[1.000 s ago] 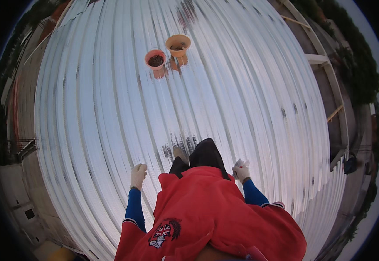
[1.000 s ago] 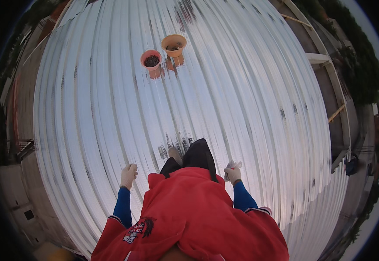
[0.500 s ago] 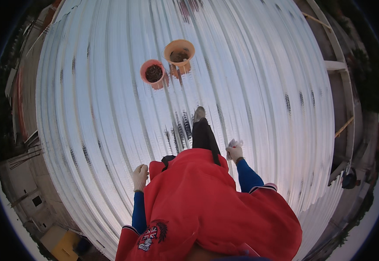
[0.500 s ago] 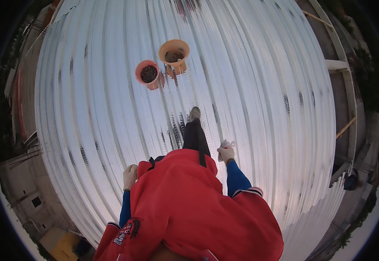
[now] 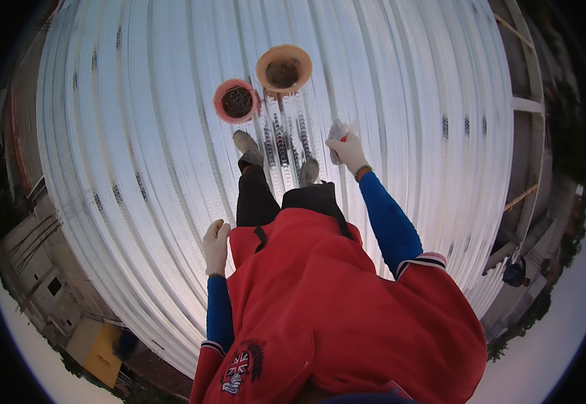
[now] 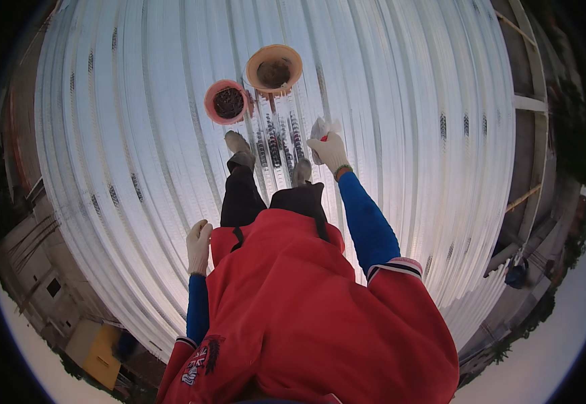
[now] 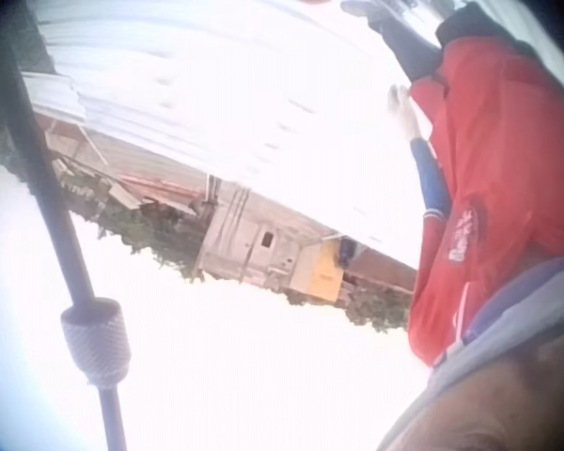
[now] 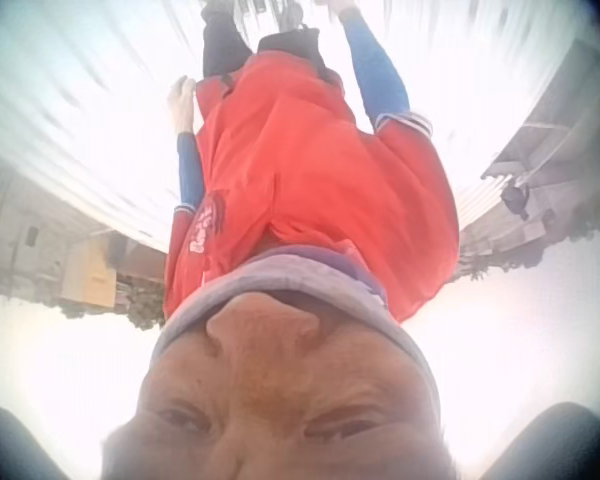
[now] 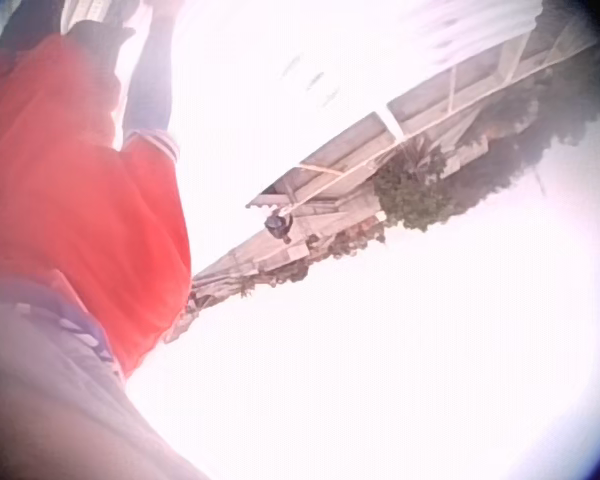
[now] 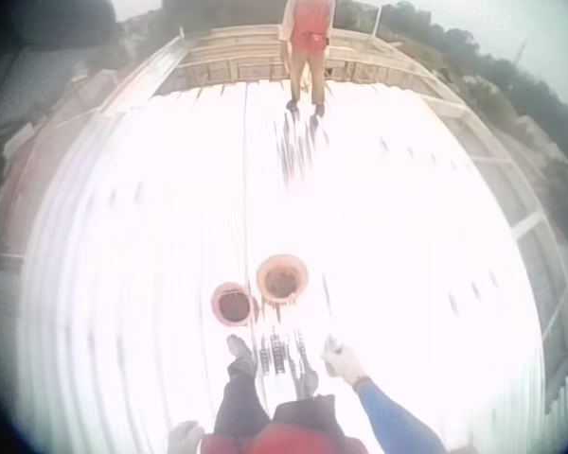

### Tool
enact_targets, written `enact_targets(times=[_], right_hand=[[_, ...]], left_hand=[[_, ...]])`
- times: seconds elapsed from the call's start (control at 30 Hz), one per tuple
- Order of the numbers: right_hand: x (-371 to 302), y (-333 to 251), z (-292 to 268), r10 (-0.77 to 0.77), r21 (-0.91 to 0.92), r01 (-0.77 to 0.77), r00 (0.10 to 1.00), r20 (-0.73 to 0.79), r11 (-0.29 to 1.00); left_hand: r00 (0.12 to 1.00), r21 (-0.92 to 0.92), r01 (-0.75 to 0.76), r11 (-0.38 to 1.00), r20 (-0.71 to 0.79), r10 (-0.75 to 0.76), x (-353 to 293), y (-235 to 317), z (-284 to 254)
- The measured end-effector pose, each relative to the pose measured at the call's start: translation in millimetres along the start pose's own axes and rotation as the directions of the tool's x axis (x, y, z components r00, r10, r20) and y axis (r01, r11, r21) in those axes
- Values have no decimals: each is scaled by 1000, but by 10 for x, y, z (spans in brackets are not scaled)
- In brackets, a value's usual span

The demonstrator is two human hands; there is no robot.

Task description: The person walks on a corrugated metal roof, carries a plastic bag of fasteners, and uses a hammer to secure metal sheets. They move along the roof, place fasteners, and strike them with a hammer while other workers are visible nearby.

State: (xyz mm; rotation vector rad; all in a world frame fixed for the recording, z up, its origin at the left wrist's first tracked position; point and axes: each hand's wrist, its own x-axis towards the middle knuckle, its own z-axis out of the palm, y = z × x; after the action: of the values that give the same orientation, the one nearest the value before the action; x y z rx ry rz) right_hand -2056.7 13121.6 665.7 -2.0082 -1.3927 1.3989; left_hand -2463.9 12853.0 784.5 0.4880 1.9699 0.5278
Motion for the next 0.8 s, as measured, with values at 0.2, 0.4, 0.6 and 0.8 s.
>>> enact_targets(times=[0.2,0.4,0.6,0.8], right_hand=[[-646,260,105,392,162,-381,919,-41,910],[-969,83,128,500,110,-490,860,-103,865],[-535,-567,398,455,-100,-457,890,-41,884],[-233,-1012,868,254,-102,-236,936,244,966]], left_hand=[[986,-39,88,995,142,-82,909,216,-337],[986,-144,169,975,10,-169,1901,779,-1041],[994,-67,106,992,24,-105,2345,1019,-1025],[893,-137,-30,990,441,89,1785,1888,320]])
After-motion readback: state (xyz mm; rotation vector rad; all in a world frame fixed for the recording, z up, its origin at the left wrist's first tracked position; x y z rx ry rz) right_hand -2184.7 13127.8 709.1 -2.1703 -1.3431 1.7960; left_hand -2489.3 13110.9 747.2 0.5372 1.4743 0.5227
